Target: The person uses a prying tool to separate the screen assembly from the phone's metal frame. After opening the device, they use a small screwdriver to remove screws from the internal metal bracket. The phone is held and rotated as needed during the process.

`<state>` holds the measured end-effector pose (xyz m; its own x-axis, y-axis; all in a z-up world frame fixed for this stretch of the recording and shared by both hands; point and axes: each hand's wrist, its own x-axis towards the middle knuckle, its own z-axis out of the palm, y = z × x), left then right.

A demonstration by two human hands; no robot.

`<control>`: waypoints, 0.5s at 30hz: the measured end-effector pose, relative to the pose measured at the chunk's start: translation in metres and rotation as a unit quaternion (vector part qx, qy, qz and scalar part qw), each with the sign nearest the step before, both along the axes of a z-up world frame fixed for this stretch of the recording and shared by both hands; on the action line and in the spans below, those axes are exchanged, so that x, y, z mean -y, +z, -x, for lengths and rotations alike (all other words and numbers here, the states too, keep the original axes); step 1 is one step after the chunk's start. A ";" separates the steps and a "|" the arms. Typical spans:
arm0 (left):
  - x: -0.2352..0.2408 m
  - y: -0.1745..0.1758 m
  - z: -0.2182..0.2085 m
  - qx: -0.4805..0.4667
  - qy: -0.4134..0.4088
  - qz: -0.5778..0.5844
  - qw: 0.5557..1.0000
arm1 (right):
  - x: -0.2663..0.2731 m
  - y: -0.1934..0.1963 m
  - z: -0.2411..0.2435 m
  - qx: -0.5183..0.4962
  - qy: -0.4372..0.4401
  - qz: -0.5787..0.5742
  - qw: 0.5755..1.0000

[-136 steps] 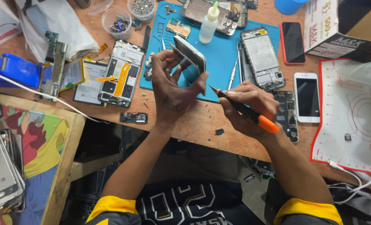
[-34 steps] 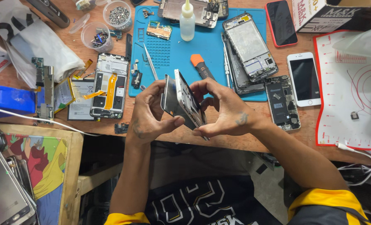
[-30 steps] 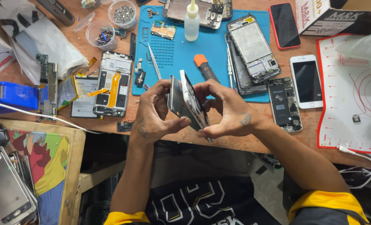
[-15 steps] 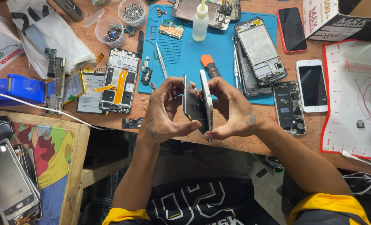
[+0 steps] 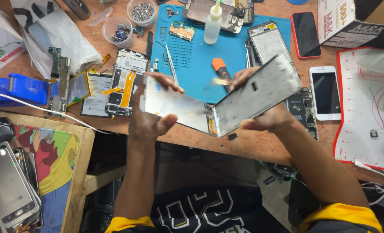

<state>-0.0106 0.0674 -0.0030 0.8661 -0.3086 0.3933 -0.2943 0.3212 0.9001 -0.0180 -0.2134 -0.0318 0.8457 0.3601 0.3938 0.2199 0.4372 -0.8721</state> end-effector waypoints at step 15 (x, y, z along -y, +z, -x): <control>-0.008 0.001 0.007 -0.085 0.106 0.069 0.988 | 0.002 -0.017 -0.007 -0.018 -0.074 0.002 0.997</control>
